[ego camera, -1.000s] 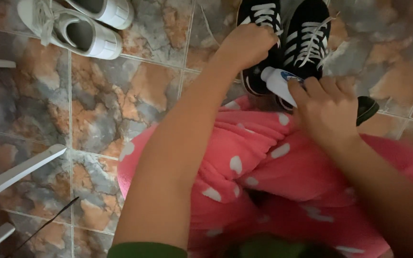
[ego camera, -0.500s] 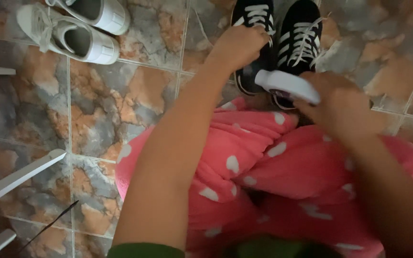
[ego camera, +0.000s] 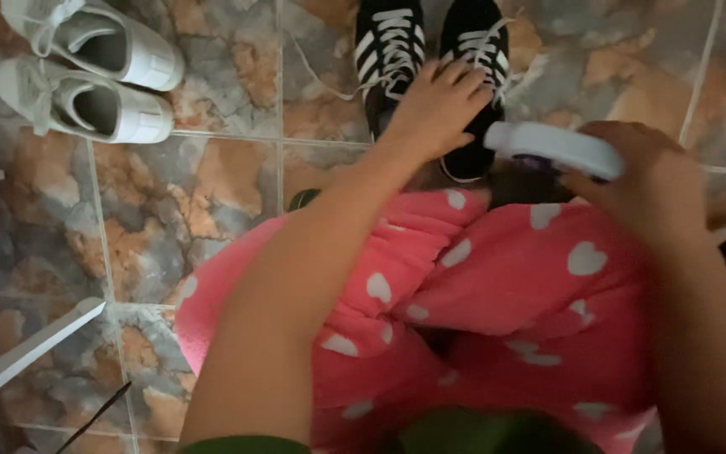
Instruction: Cleaning and organizing various pairs of shoes on a shoe rack.
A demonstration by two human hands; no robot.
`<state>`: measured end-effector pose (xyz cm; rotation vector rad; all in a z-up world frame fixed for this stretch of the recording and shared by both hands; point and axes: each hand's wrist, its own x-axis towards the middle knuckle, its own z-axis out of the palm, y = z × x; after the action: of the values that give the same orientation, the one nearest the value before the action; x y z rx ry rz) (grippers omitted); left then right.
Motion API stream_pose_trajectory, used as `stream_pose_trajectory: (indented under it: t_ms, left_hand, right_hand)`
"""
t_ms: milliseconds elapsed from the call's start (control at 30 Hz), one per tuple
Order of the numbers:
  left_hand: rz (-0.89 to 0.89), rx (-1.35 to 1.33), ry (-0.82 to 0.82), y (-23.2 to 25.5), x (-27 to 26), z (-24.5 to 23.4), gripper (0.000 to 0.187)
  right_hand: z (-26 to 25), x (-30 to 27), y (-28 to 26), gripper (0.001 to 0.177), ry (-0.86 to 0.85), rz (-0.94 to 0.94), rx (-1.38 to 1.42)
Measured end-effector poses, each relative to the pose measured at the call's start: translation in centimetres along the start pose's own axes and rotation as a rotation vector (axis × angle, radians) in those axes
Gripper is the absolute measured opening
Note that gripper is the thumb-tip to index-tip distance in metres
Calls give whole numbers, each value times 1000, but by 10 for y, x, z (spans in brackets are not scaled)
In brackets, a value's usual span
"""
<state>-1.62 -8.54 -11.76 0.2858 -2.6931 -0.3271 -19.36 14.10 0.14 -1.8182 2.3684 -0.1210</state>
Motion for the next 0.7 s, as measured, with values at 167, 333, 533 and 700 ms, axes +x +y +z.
stream_pose_trajectory:
  t_ms: [167,333,533,700]
  left_hand:
    - [-112,1,-144,2,7,43,24]
    - [-97,44,-91,-1,7,48,24]
    - [-72,-45,-63,-2,6,38,16]
    - [-84,-29,-76,-3,6,46,17]
  right_hand:
    - [-10,7,-41,50,45,-135,-156]
    - [4,6,-47,52,159,-269,-288]
    - [6,5,-52,42,163,-239,-304]
    - [11,1,-44,41,132,-205,-212]
